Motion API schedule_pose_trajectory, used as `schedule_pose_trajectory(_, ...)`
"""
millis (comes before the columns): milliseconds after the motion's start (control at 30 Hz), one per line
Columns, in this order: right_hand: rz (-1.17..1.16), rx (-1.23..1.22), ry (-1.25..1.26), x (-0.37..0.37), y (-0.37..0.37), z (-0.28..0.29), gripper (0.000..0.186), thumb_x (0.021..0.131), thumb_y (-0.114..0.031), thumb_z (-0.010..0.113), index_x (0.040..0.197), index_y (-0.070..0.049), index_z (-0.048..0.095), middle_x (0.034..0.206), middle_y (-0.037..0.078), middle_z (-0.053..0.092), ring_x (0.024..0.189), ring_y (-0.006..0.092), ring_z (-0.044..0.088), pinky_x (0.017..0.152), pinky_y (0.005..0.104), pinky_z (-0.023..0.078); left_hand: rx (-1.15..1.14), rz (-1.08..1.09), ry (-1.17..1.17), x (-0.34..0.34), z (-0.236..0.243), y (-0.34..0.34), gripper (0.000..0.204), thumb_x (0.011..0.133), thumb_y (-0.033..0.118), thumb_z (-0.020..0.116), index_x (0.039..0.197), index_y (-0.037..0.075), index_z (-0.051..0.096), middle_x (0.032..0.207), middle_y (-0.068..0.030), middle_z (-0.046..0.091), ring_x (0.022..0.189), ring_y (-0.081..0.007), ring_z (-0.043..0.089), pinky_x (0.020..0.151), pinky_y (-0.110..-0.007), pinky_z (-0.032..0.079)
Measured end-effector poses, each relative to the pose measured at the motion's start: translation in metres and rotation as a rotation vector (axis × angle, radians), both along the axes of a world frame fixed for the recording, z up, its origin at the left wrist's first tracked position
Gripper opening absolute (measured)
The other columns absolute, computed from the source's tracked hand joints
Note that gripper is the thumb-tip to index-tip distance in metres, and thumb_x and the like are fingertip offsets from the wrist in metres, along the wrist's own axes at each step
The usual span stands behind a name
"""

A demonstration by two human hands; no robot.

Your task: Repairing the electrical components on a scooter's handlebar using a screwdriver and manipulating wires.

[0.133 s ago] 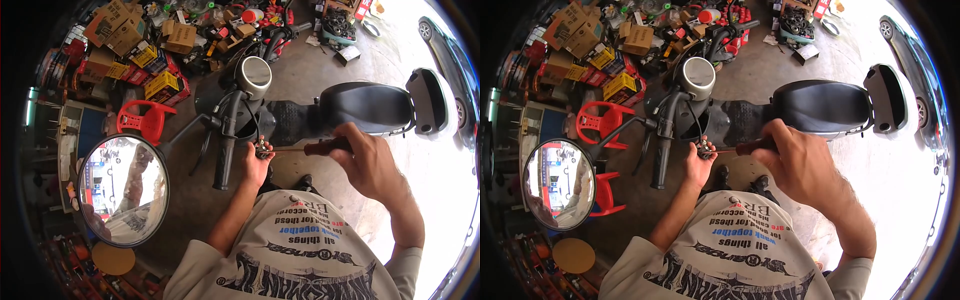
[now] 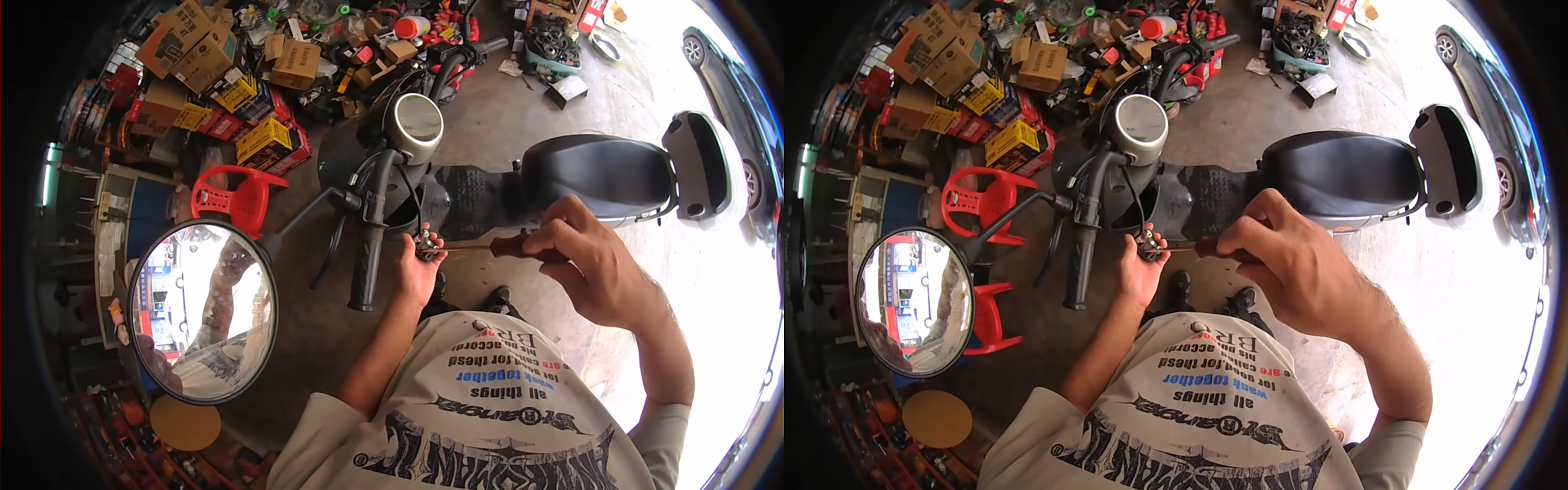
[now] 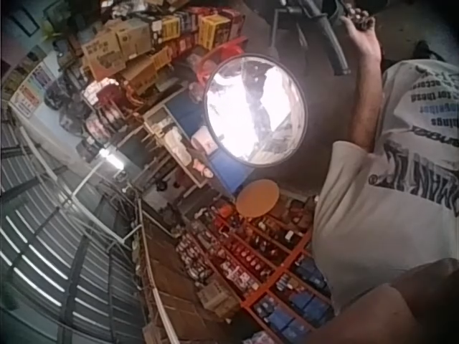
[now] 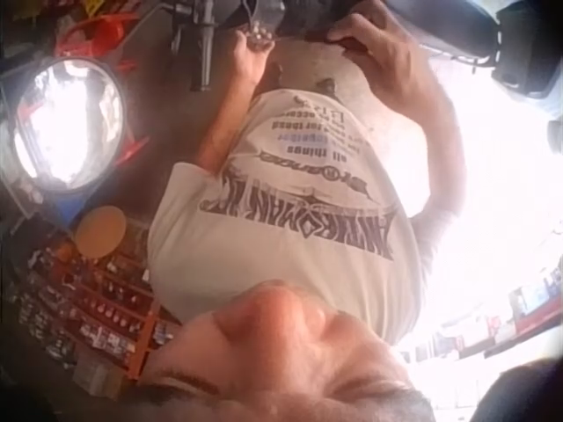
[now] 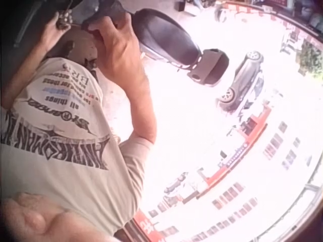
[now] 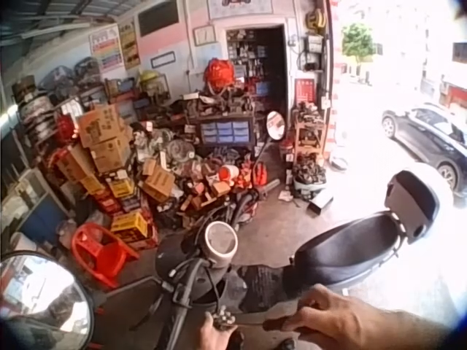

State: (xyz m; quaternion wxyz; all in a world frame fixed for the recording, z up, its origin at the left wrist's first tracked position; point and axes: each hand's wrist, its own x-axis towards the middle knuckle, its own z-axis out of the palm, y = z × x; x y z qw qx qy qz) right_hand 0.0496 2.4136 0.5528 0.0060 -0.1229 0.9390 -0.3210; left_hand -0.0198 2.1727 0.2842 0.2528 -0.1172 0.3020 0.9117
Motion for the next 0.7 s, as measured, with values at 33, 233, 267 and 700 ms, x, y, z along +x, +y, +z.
schedule_pose_trajectory(33,0.040,-0.112,0.014,0.000,0.000,-0.003,0.027,0.082,-0.009,0.067,0.105,-0.006,0.054,0.091,0.015,0.054,0.084,0.0366,0.060,0.066,0.0420,0.048,-0.009,0.001,0.002,0.000,0.001,0.000,0.046,0.100,0.044,0.044,0.123,0.005,0.053,0.104,-0.0060,0.059,0.096,-0.0196,0.058,0.083,-0.036,0.048)
schedule_pose_trajectory(233,-0.073,-0.015,-0.079,0.000,-0.004,0.010,0.025,0.081,-0.008,0.067,0.103,-0.005,0.055,0.088,0.014,0.056,0.082,0.0368,0.061,0.069,0.0407,0.048,0.014,-0.001,-0.009,0.001,0.002,0.001,0.046,0.100,0.044,0.044,0.124,0.005,0.052,0.104,-0.0062,0.059,0.097,-0.0196,0.057,0.083,-0.036,0.048)
schedule_pose_trajectory(267,-0.023,0.046,-0.085,-0.002,-0.002,0.011,0.026,0.081,-0.008,0.066,0.104,-0.005,0.055,0.088,0.015,0.058,0.083,0.0368,0.062,0.069,0.0402,0.049,0.014,-0.001,-0.008,0.001,0.003,0.001,0.046,0.100,0.044,0.044,0.124,0.005,0.052,0.104,-0.0062,0.059,0.097,-0.0196,0.057,0.083,-0.036,0.048)
schedule_pose_trajectory(700,0.135,-0.193,0.071,-0.004,-0.001,0.002,0.028,0.081,-0.006,0.067,0.105,-0.002,0.053,0.080,0.013,0.062,0.075,0.0346,0.063,0.069,0.0394,0.050,0.028,-0.019,-0.009,0.000,0.007,0.003,0.045,0.100,0.043,0.042,0.124,0.006,0.053,0.104,-0.0057,0.059,0.097,-0.0193,0.058,0.083,-0.035,0.048)
